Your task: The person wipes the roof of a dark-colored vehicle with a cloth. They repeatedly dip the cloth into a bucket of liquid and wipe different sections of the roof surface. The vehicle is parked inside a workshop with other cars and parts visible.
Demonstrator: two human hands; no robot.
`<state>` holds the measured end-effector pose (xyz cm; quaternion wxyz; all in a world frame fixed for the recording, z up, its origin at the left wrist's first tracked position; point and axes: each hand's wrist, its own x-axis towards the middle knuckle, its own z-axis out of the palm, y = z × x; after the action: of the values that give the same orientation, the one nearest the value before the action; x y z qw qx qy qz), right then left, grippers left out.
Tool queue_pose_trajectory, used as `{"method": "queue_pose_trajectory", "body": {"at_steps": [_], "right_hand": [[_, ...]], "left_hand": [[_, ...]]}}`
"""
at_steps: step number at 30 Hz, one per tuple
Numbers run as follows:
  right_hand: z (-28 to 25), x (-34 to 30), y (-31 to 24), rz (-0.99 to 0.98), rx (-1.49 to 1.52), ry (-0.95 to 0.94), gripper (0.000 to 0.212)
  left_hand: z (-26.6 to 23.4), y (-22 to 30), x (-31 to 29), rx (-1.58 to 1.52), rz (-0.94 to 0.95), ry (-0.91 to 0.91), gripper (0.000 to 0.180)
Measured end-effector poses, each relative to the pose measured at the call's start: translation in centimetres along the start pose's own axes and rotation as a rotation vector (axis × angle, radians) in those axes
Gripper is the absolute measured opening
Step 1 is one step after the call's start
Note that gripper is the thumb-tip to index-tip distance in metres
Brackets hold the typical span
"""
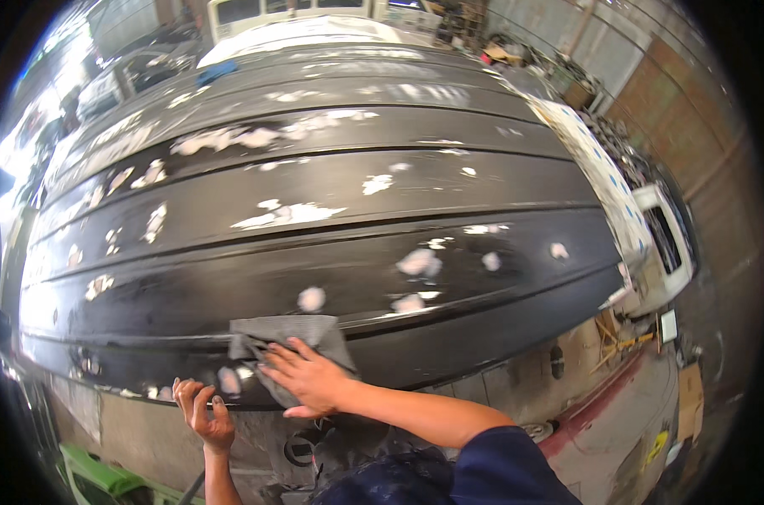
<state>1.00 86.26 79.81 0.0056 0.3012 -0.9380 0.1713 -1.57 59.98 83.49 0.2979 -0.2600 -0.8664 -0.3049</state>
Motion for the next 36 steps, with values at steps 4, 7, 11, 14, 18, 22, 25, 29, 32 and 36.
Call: {"method": "queue_pose_trajectory", "body": {"at_steps": [4,7,11,14,18,22,25,29,32,36], "right_hand": [[-4.8,-16.2,6.4,0.268,-0.144,0.003,0.099],[-7.1,-27.5,11.1,0.464,-0.244,0.075,0.101],[-9.5,-40.0,18.4,0.798,-0.313,0.121,0.103],[-11.9,-46.1,24.6,1.013,-0.332,0.220,0.089],[-13.9,-47.8,30.7,1.409,-0.363,0.385,0.067],[-11.5,-41.2,27.6,1.167,-0.458,0.369,0.066],[-9.1,-32.2,21.3,0.748,-0.439,0.406,0.063],[-6.8,-18.3,13.4,0.377,-0.206,0.352,0.062],[-4.3,-7.5,9.9,0.204,-0.131,0.182,0.067],[-1.9,5.6,9.1,-0.042,-0.020,0.022,0.063]], "left_hand": [[3.7,6.7,-3.4,-0.055,-0.025,-0.162,0.019],[6.5,10.8,-11.1,-0.045,-0.136,-0.346,0.024],[7.6,12.7,-26.5,-0.054,-0.444,-0.825,0.031],[7.0,12.8,-36.1,-0.036,-1.079,-1.309,0.058],[7.2,11.8,-40.6,0.051,-1.393,-1.377,0.051],[7.3,12.7,-38.4,-0.030,-1.459,-1.339,0.045],[5.6,14.4,-32.9,-0.180,-1.416,-1.279,0.040],[2.7,13.5,-17.1,-0.824,-1.169,-0.975,0.033],[2.5,11.6,-4.3,-0.660,-0.900,-0.875,0.034],[5.8,10.1,5.4,-0.425,-0.310,-0.454,0.023]]}}
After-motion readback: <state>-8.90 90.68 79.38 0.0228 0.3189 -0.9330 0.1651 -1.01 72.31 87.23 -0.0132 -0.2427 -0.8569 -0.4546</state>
